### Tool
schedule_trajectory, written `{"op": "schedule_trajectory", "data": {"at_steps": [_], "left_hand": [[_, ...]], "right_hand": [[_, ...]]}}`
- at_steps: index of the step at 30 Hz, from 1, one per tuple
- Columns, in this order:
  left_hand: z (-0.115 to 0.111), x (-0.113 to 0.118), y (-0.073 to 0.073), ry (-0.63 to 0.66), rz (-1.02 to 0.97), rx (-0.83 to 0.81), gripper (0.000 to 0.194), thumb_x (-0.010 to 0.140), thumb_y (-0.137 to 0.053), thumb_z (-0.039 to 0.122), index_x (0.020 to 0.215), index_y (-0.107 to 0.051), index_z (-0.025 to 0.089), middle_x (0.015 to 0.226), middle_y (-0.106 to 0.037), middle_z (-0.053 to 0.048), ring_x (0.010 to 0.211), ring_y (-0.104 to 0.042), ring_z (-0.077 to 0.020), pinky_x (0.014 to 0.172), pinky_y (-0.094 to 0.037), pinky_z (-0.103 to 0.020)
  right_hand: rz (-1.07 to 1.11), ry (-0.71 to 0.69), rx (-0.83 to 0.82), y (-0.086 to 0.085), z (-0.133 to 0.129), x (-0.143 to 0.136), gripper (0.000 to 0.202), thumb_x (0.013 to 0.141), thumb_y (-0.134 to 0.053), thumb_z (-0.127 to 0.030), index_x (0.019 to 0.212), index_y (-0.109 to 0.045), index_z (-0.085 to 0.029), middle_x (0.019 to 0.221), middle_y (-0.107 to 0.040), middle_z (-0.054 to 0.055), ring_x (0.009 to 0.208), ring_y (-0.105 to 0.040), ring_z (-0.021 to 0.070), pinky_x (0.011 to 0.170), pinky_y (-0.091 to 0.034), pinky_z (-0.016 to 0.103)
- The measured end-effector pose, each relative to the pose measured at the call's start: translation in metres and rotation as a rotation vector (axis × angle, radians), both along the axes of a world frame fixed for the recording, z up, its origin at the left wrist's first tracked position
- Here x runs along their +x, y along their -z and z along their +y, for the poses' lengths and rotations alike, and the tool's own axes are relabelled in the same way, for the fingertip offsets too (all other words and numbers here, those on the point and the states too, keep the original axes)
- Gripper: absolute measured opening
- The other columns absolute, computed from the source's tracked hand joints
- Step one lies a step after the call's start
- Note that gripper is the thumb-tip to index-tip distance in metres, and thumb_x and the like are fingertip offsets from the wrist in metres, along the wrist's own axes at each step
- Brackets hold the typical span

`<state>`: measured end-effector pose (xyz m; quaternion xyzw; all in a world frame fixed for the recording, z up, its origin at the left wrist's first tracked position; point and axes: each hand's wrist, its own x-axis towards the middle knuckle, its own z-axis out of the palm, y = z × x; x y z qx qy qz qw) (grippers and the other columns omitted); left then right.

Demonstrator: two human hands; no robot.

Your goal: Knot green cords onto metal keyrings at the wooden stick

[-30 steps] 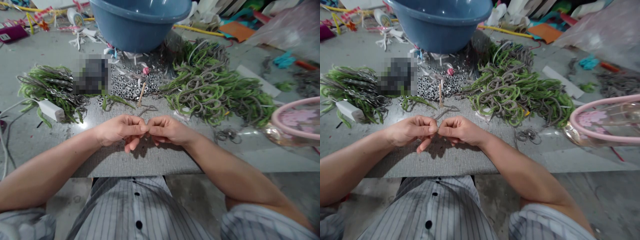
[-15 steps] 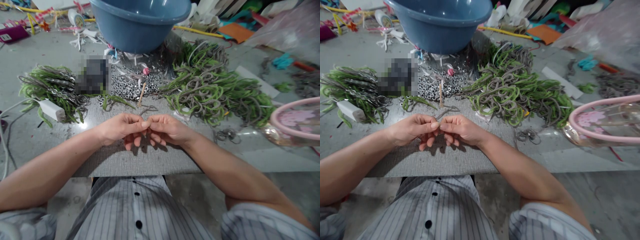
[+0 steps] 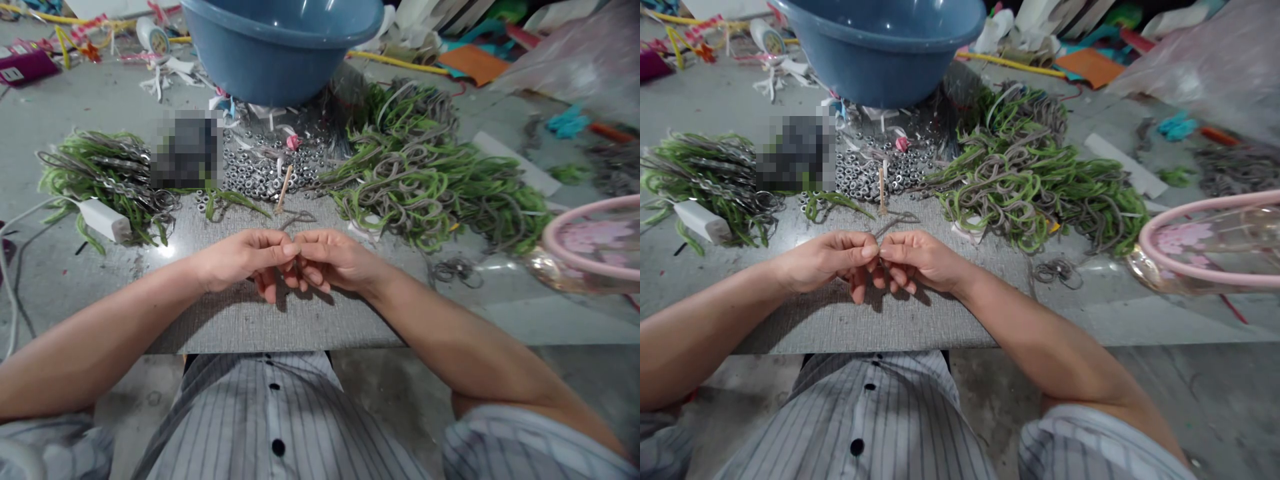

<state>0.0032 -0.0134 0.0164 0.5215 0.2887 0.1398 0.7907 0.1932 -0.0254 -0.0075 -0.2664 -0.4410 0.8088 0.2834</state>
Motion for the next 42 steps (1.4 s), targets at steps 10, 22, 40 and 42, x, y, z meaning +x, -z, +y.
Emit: {"op": "schedule_trajectory", "data": {"at_steps": [10, 22, 40, 42], "left_hand": [[-0.0013, 0.0011, 0.0005, 0.028, -0.046, 0.0, 0.047, 0.077, -0.068, 0.059, 0.07, -0.055, 0.014, 0.067, -0.065, -0.002, 0.055, -0.064, -0.011, 0.053, -0.052, -0.021], [-0.0003, -0.0008, -0.0021, 0.055, -0.031, 0.013, 0.044, 0.08, -0.067, 0.054, 0.071, -0.056, 0.013, 0.062, -0.063, 0.0, 0.053, -0.062, -0.0098, 0.053, -0.051, -0.02], [0.0029, 0.0007, 0.0035, -0.097, -0.012, -0.009, 0.042, 0.085, -0.063, 0.05, 0.068, -0.055, 0.013, 0.06, -0.06, 0.0, 0.05, -0.061, -0.0102, 0.05, -0.047, -0.021], [0.0031, 0.0009, 0.0034, -0.102, -0.006, -0.002, 0.043, 0.083, -0.064, 0.051, 0.067, -0.055, 0.013, 0.059, -0.058, 0.002, 0.049, -0.061, -0.0094, 0.048, -0.045, -0.02]], "right_hand": [[-0.029, -0.018, -0.009, 0.0015, -0.0026, -0.0007, 0.031, 0.08, -0.066, -0.043, 0.069, -0.056, -0.016, 0.044, -0.056, -0.005, 0.037, -0.052, 0.007, 0.032, -0.037, 0.014], [-0.047, -0.03, 0.009, -0.0002, -0.0038, -0.0029, 0.032, 0.078, -0.067, -0.045, 0.07, -0.058, -0.016, 0.041, -0.053, -0.007, 0.034, -0.049, 0.0073, 0.033, -0.039, 0.016], [-0.072, 0.105, 0.043, 0.0024, 0.0023, -0.001, 0.035, 0.075, -0.07, -0.051, 0.074, -0.056, -0.018, 0.042, -0.057, -0.007, 0.029, -0.041, 0.0046, 0.028, -0.021, 0.014], [-0.107, 0.123, 0.05, 0.0021, 0.0026, -0.0005, 0.035, 0.075, -0.07, -0.05, 0.08, -0.056, -0.018, 0.041, -0.056, -0.008, 0.029, -0.042, 0.0051, 0.028, -0.018, 0.014]]}}
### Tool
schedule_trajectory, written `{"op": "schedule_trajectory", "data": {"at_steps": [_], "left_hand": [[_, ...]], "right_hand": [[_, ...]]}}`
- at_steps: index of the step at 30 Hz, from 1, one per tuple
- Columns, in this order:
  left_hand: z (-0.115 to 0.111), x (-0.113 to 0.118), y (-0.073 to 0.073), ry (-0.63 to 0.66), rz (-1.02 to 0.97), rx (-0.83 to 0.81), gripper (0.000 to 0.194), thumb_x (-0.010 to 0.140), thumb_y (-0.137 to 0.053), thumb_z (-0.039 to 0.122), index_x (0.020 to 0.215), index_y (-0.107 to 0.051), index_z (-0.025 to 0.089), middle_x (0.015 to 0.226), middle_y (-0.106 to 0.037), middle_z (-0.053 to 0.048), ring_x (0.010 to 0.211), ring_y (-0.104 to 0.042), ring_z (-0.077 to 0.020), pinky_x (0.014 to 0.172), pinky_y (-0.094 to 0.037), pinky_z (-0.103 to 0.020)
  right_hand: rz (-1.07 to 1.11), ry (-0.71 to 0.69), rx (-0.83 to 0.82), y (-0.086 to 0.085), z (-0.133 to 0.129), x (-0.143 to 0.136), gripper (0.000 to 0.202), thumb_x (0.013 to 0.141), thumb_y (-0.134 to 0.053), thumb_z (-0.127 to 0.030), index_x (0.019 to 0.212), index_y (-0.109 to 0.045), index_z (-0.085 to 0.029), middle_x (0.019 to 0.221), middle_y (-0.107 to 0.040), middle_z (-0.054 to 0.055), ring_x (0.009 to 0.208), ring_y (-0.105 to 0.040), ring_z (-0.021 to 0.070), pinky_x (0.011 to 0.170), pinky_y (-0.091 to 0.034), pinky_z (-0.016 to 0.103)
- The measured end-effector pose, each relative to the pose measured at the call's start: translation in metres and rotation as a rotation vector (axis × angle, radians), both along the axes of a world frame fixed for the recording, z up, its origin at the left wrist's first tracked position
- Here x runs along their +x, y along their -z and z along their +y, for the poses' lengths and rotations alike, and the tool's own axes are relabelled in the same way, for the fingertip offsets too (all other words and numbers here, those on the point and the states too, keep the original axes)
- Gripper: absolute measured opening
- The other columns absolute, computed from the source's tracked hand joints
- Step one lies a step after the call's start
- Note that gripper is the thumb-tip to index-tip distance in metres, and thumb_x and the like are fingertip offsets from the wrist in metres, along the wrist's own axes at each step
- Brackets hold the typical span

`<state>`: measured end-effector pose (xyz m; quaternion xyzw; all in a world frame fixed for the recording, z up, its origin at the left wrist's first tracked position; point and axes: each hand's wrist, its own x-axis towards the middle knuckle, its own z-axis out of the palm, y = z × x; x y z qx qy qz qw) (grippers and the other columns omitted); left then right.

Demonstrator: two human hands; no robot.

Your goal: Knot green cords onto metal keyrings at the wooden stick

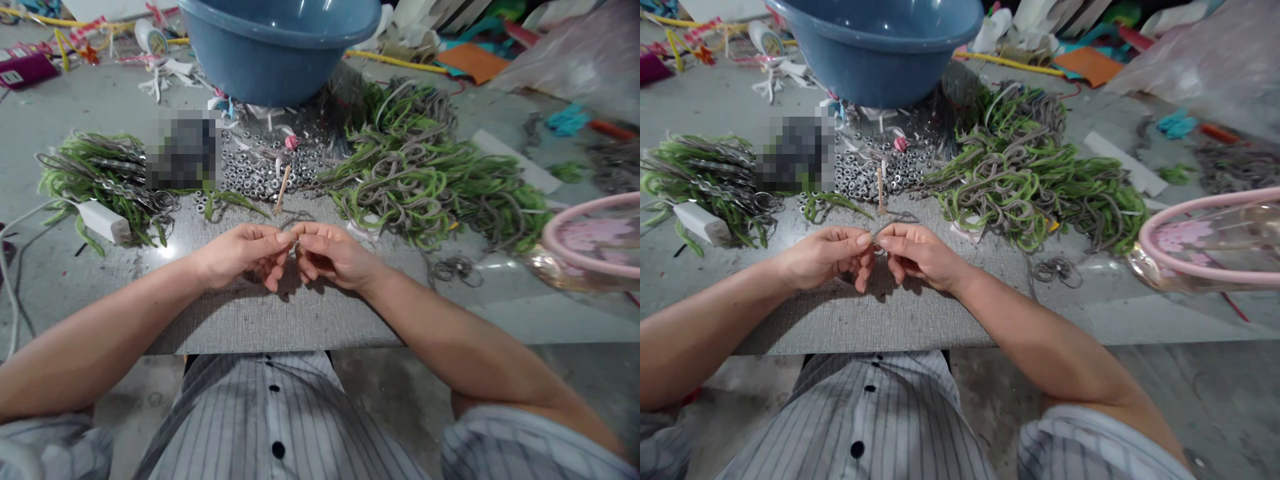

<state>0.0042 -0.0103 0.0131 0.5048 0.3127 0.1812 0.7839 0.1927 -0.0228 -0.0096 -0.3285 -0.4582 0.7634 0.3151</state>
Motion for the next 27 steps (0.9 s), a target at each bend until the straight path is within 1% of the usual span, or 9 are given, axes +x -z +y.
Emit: {"op": "schedule_trajectory", "data": {"at_steps": [2, 5, 7, 11, 13, 16, 19, 22, 27], "left_hand": [[0.0001, 0.0, 0.0, 0.012, 0.009, 0.008, 0.044, 0.082, -0.065, 0.053, 0.067, -0.055, 0.013, 0.058, -0.058, 0.002, 0.048, -0.06, -0.009, 0.047, -0.044, -0.019], [-0.0002, 0.0002, 0.0001, 0.01, 0.038, 0.023, 0.046, 0.079, -0.067, 0.055, 0.066, -0.055, 0.013, 0.056, -0.059, 0.001, 0.047, -0.059, -0.0089, 0.047, -0.046, -0.019], [-0.0007, 0.0009, 0.0002, 0.005, 0.055, 0.028, 0.047, 0.076, -0.068, 0.058, 0.066, -0.055, 0.013, 0.055, -0.059, 0.002, 0.046, -0.058, -0.0088, 0.046, -0.047, -0.019], [-0.0019, 0.0029, 0.0002, 0.005, 0.078, 0.043, 0.049, 0.073, -0.07, 0.059, 0.064, -0.054, 0.014, 0.052, -0.054, 0.004, 0.045, -0.055, -0.0073, 0.046, -0.049, -0.019], [-0.0023, 0.0034, -0.0002, 0.006, 0.092, 0.055, 0.049, 0.073, -0.07, 0.059, 0.064, -0.054, 0.014, 0.052, -0.052, 0.004, 0.045, -0.054, -0.007, 0.046, -0.05, -0.02], [-0.0026, 0.0035, -0.0016, 0.025, 0.107, 0.077, 0.05, 0.075, -0.069, 0.059, 0.062, -0.052, 0.014, 0.051, -0.05, 0.005, 0.045, -0.052, -0.0065, 0.045, -0.048, -0.019], [-0.0028, 0.0035, -0.003, 0.051, 0.11, 0.091, 0.053, 0.075, -0.067, 0.061, 0.058, -0.05, 0.014, 0.05, -0.049, 0.004, 0.043, -0.052, -0.0061, 0.045, -0.046, -0.018], [-0.0031, 0.0039, -0.0036, 0.07, 0.109, 0.105, 0.054, 0.076, -0.065, 0.061, 0.056, -0.048, 0.014, 0.048, -0.046, 0.005, 0.043, -0.053, -0.0069, 0.046, -0.046, -0.018], [-0.0032, 0.0037, -0.0038, 0.074, 0.104, 0.131, 0.054, 0.079, -0.063, 0.06, 0.055, -0.045, 0.015, 0.049, -0.044, 0.005, 0.043, -0.053, -0.0072, 0.047, -0.044, -0.02]], "right_hand": [[-0.001, 0.008, 0.004, -0.0002, 0.0001, 0.0001, 0.037, 0.074, -0.072, -0.051, 0.082, -0.057, -0.018, 0.04, -0.055, -0.009, 0.031, -0.044, 0.0057, 0.03, -0.022, 0.014], [0.029, -0.017, 0.026, -0.0007, 0.0, 0.0004, 0.037, 0.073, -0.073, -0.051, 0.075, -0.056, -0.018, 0.038, -0.052, -0.009, 0.032, -0.043, 0.0055, 0.036, -0.034, 0.016], [0.03, -0.048, 0.033, -0.0011, -0.0001, 0.0014, 0.037, 0.074, -0.072, -0.051, 0.072, -0.056, -0.018, 0.037, -0.052, -0.009, 0.032, -0.043, 0.0057, 0.039, -0.038, 0.018], [-0.036, -0.125, 0.013, -0.0008, 0.0004, 0.0058, 0.036, 0.078, -0.069, -0.052, 0.074, -0.057, -0.018, 0.04, -0.055, -0.007, 0.033, -0.041, 0.0056, 0.036, -0.03, 0.018], [-0.049, -0.157, 0.012, -0.0002, 0.0008, 0.0076, 0.036, 0.078, -0.068, -0.052, 0.077, -0.058, -0.018, 0.042, -0.055, -0.007, 0.033, -0.04, 0.0054, 0.035, -0.029, 0.018], [-0.008, -0.171, 0.012, 0.0002, 0.0008, 0.0076, 0.033, 0.079, -0.069, -0.049, 0.079, -0.058, -0.017, 0.04, -0.052, -0.009, 0.033, -0.039, 0.0052, 0.037, -0.035, 0.017], [0.066, -0.17, -0.031, -0.0007, 0.0002, 0.0048, 0.029, 0.077, -0.072, -0.043, 0.074, -0.057, -0.018, 0.039, -0.046, -0.012, 0.032, -0.035, 0.0038, 0.041, -0.042, 0.018], [0.111, -0.158, -0.076, -0.0019, -0.0001, 0.0018, 0.028, 0.073, -0.074, -0.039, 0.071, -0.056, -0.018, 0.041, -0.042, -0.014, 0.032, -0.029, 0.002, 0.04, -0.042, 0.017], [0.116, -0.13, -0.066, -0.0031, -0.0006, 0.0002, 0.026, 0.074, -0.073, -0.036, 0.069, -0.055, -0.018, 0.042, -0.037, -0.014, 0.033, -0.024, 0.0012, 0.039, -0.041, 0.016]]}}
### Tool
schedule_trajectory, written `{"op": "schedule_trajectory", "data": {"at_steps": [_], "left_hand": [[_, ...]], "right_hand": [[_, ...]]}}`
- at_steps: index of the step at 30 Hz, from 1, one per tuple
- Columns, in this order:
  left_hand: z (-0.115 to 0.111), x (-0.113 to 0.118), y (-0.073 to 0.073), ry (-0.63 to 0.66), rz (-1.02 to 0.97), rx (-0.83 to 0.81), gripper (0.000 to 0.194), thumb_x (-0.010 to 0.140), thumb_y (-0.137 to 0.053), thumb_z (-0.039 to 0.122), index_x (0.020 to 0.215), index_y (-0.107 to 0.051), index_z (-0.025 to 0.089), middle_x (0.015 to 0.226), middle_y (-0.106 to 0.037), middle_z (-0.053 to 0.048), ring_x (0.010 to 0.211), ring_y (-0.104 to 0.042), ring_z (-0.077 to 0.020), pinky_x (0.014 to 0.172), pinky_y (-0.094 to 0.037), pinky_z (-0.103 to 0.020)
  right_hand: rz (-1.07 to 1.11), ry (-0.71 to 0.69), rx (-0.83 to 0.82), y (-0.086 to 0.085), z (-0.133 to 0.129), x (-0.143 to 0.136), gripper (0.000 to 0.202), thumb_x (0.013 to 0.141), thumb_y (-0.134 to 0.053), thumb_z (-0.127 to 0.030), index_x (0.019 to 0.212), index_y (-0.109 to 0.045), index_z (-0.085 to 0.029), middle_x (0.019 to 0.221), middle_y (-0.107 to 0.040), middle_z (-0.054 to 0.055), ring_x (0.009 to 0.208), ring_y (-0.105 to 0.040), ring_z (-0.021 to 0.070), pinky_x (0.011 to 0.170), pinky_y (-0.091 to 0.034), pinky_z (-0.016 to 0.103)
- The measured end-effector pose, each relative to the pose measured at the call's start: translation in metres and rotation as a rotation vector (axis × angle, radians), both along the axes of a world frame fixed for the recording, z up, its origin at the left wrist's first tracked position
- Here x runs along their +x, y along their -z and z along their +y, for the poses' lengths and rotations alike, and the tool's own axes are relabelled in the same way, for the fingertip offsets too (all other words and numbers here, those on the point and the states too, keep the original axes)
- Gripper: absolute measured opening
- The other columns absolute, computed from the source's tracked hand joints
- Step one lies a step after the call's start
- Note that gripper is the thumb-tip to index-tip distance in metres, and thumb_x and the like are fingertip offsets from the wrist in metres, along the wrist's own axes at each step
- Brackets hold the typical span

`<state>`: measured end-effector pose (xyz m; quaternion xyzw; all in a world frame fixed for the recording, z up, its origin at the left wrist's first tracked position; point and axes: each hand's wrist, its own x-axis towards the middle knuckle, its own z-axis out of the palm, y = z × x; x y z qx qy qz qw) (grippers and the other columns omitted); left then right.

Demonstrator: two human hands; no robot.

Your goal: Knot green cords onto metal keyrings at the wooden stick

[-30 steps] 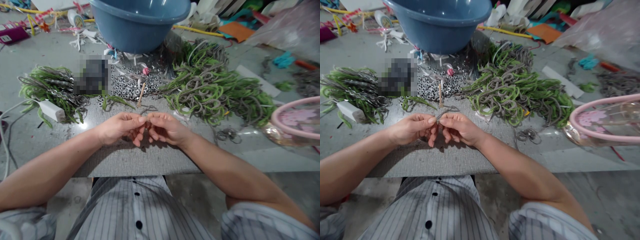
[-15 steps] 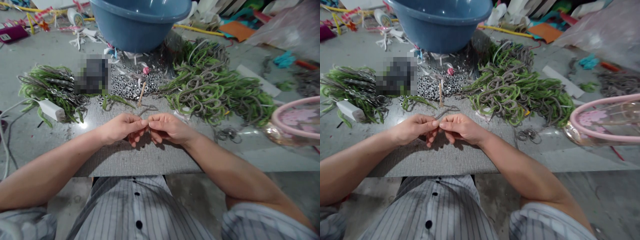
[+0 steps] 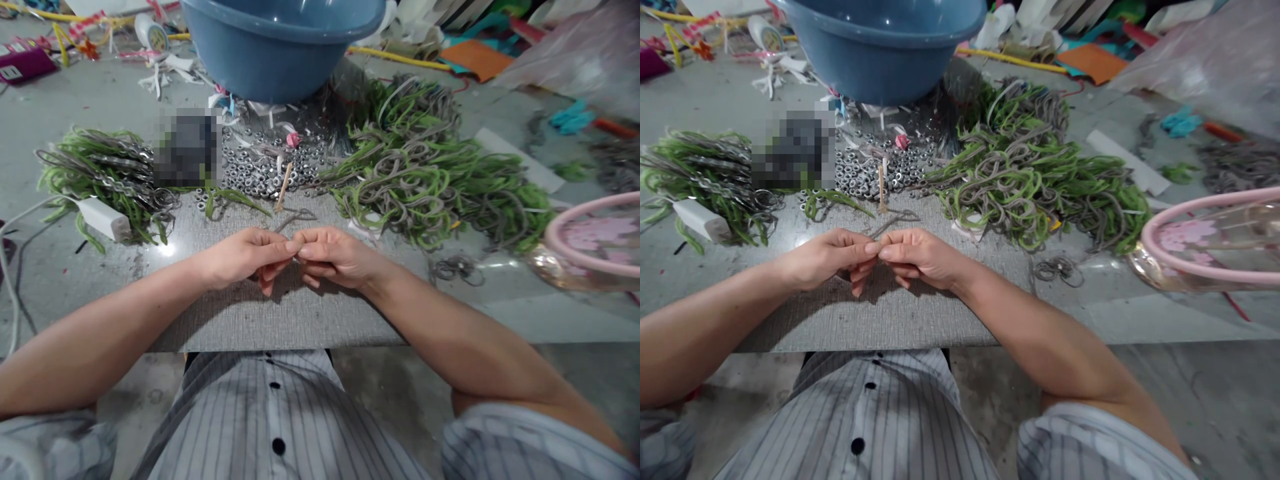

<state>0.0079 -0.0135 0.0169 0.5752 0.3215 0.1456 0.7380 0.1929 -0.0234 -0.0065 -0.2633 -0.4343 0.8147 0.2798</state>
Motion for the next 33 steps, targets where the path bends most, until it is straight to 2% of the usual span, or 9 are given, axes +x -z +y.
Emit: {"op": "schedule_trajectory", "data": {"at_steps": [10, 15, 18, 20, 23, 25, 30, 33], "left_hand": [[0.0, -0.001, -0.001, 0.023, -0.018, 0.009, 0.055, 0.081, -0.062, 0.059, 0.053, -0.041, 0.016, 0.049, -0.037, 0.006, 0.044, -0.053, -0.0077, 0.048, -0.046, -0.021], [0.0, -0.002, -0.002, 0.025, -0.022, 0.004, 0.051, 0.085, -0.061, 0.051, 0.053, -0.041, 0.016, 0.049, -0.037, 0.006, 0.044, -0.054, -0.0081, 0.049, -0.046, -0.021], [0.002, -0.002, -0.003, 0.008, -0.028, -0.041, 0.05, 0.084, -0.061, 0.05, 0.053, -0.041, 0.017, 0.048, -0.037, 0.006, 0.042, -0.052, -0.0086, 0.045, -0.045, -0.021], [0.003, -0.003, -0.004, -0.01, 0.002, -0.027, 0.051, 0.083, -0.063, 0.051, 0.052, -0.04, 0.017, 0.046, -0.035, 0.006, 0.039, -0.048, -0.0079, 0.042, -0.043, -0.021], [0.005, -0.003, -0.004, -0.039, 0.112, 0.124, 0.052, 0.083, -0.062, 0.051, 0.051, -0.04, 0.017, 0.043, -0.037, 0.006, 0.036, -0.044, -0.006, 0.039, -0.035, -0.018], [0.007, -0.004, -0.003, -0.064, 0.195, 0.257, 0.046, 0.086, -0.059, 0.048, 0.055, -0.045, 0.017, 0.041, -0.04, 0.006, 0.035, -0.041, -0.0055, 0.038, -0.03, -0.017], [0.011, -0.005, 0.001, -0.093, 0.396, 0.601, 0.021, 0.084, -0.055, 0.025, 0.066, -0.058, 0.016, 0.047, -0.049, 0.005, 0.044, -0.043, -0.0073, 0.045, -0.03, -0.019], [0.012, -0.005, 0.005, -0.103, 0.568, 0.859, 0.016, 0.079, -0.055, 0.02, 0.067, -0.064, 0.016, 0.054, -0.055, 0.002, 0.052, -0.046, -0.0101, 0.052, -0.031, -0.022]], "right_hand": [[-0.091, 0.014, 0.07, 0.0, -0.004, 0.0, 0.027, 0.076, -0.066, -0.039, 0.065, -0.05, -0.02, 0.041, -0.029, -0.014, 0.036, -0.022, 0.0032, 0.041, -0.034, 0.018], [-0.1, 0.027, 0.128, 0.001, -0.003, 0.001, 0.03, 0.078, -0.067, -0.042, 0.066, -0.052, -0.019, 0.043, -0.03, -0.013, 0.038, -0.023, 0.0039, 0.041, -0.031, 0.019], [-0.162, 0.086, 0.233, 0.0, -0.001, 0.002, 0.03, 0.079, -0.068, -0.045, 0.069, -0.056, -0.019, 0.048, -0.036, -0.01, 0.04, -0.027, 0.0047, 0.041, -0.025, 0.021], [-0.245, 0.145, 0.397, -0.001, 0.0, 0.003, 0.031, 0.079, -0.069, -0.047, 0.069, -0.058, -0.019, 0.054, -0.042, -0.007, 0.046, -0.034, 0.0061, 0.045, -0.028, 0.022], [-0.378, 0.252, 0.727, -0.001, 0.003, 0.006, 0.03, 0.08, -0.068, -0.047, 0.069, -0.062, -0.02, 0.066, -0.052, -0.002, 0.061, -0.047, 0.0104, 0.06, -0.039, 0.027], [-0.474, 0.294, 0.904, 0.002, 0.006, 0.007, 0.028, 0.084, -0.064, -0.045, 0.071, -0.063, -0.021, 0.071, -0.056, 0.0, 0.067, -0.051, 0.0129, 0.066, -0.04, 0.029], [-0.739, 0.319, 1.229, 0.014, 0.015, 0.009, 0.022, 0.089, -0.056, -0.037, 0.076, -0.063, -0.02, 0.074, -0.062, 0.002, 0.072, -0.055, 0.0154, 0.074, -0.037, 0.033], [-0.824, 0.322, 1.336, 0.021, 0.018, 0.007, 0.022, 0.09, -0.055, -0.034, 0.075, -0.062, -0.02, 0.072, -0.062, 0.001, 0.072, -0.055, 0.016, 0.075, -0.035, 0.033]]}}
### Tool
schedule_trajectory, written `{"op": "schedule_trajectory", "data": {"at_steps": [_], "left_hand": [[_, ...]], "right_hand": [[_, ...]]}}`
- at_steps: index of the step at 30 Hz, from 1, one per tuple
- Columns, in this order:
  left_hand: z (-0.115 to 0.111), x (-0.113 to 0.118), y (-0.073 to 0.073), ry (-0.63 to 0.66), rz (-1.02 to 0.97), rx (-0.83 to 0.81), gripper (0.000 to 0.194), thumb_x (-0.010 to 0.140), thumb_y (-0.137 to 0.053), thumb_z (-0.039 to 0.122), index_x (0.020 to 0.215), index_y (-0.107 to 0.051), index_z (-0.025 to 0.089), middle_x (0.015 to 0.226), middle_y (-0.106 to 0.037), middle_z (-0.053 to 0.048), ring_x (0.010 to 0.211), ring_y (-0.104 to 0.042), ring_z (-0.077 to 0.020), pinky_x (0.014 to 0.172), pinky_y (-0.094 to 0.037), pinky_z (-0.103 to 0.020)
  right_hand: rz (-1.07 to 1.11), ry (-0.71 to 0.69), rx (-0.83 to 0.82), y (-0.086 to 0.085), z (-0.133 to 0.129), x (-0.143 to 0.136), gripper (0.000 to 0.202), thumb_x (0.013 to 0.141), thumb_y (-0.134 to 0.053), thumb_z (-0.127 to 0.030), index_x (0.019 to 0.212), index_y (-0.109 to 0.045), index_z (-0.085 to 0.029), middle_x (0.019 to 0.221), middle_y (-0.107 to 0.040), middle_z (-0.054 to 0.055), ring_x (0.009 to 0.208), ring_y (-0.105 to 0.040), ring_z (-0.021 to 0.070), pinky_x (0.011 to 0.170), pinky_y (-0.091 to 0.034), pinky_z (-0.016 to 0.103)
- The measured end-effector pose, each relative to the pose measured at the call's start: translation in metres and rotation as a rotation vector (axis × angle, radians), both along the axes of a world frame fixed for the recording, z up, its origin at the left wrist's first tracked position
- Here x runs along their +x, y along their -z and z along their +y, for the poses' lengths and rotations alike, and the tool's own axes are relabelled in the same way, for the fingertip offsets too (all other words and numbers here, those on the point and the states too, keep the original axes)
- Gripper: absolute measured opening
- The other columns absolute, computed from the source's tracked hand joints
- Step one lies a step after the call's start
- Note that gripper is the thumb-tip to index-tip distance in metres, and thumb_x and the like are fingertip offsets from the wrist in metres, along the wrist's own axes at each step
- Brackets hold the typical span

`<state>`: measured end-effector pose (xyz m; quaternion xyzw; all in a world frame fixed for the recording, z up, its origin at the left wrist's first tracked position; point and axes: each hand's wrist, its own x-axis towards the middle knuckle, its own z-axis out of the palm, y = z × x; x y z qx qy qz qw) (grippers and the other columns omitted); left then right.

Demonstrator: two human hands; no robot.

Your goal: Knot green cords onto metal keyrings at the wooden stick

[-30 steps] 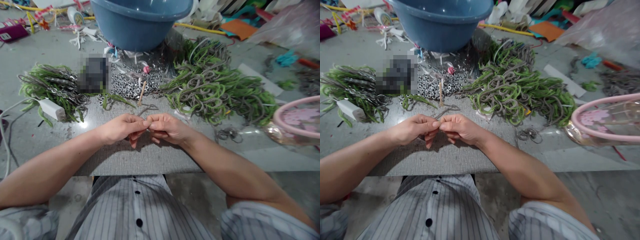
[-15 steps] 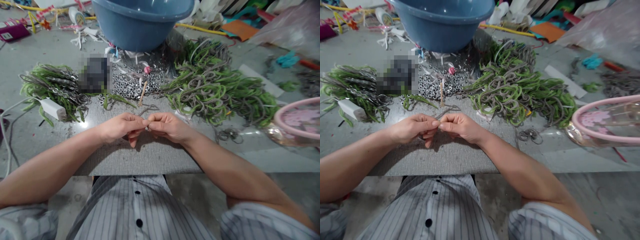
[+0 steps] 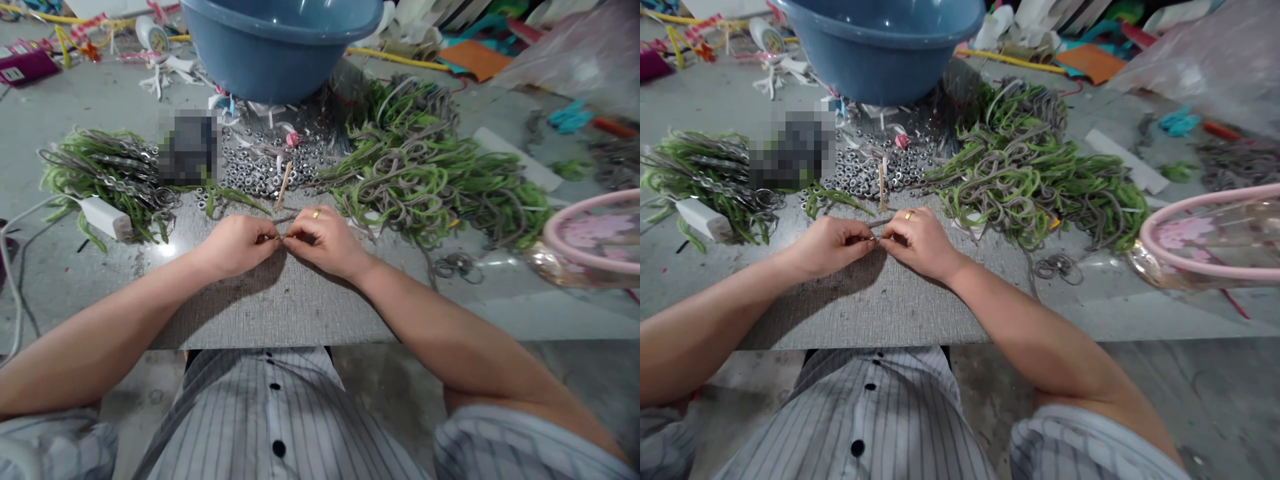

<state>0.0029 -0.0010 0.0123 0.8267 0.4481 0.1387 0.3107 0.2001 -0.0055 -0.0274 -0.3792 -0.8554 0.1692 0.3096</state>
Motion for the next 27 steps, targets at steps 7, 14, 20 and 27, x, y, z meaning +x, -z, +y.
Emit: {"op": "schedule_trajectory", "data": {"at_steps": [7, 14, 20, 27], "left_hand": [[0.001, 0.0, 0.011, 0.049, 0.147, 0.267, 0.018, 0.079, -0.054, 0.021, 0.075, -0.071, 0.016, 0.062, -0.063, -0.004, 0.066, -0.053, -0.0168, 0.067, -0.039, -0.028], [-0.002, 0.004, 0.012, 0.056, 0.158, 0.274, 0.019, 0.081, -0.054, 0.022, 0.076, -0.072, 0.016, 0.069, -0.068, -0.006, 0.071, -0.054, -0.0185, 0.076, -0.042, -0.034], [-0.002, 0.008, 0.011, 0.06, 0.181, 0.236, 0.019, 0.083, -0.056, 0.025, 0.076, -0.072, 0.015, 0.068, -0.067, -0.007, 0.072, -0.055, -0.02, 0.076, -0.041, -0.035], [-0.002, 0.011, 0.013, 0.069, 0.185, 0.25, 0.022, 0.085, -0.054, 0.026, 0.075, -0.071, 0.015, 0.066, -0.065, -0.006, 0.073, -0.054, -0.0201, 0.076, -0.04, -0.035]], "right_hand": [[-0.081, 0.024, 0.015, 0.006, 0.001, -0.001, 0.021, 0.087, -0.056, -0.03, 0.068, -0.057, -0.02, 0.069, -0.058, 0.002, 0.074, -0.05, 0.0179, 0.074, -0.033, 0.033], [-0.108, 0.042, 0.041, 0.005, -0.001, -0.001, 0.02, 0.085, -0.055, -0.025, 0.065, -0.052, -0.021, 0.068, -0.055, 0.001, 0.073, -0.047, 0.0177, 0.073, -0.031, 0.033], [-0.122, 0.072, 0.043, 0.005, -0.002, -0.001, 0.02, 0.082, -0.055, -0.022, 0.062, -0.049, -0.021, 0.067, -0.054, 0.0, 0.073, -0.046, 0.0174, 0.073, -0.029, 0.033], [-0.15, 0.081, 0.048, 0.003, -0.002, 0.001, 0.019, 0.079, -0.053, -0.019, 0.061, -0.047, -0.021, 0.065, -0.051, 0.0, 0.072, -0.044, 0.0173, 0.071, -0.027, 0.033]]}}
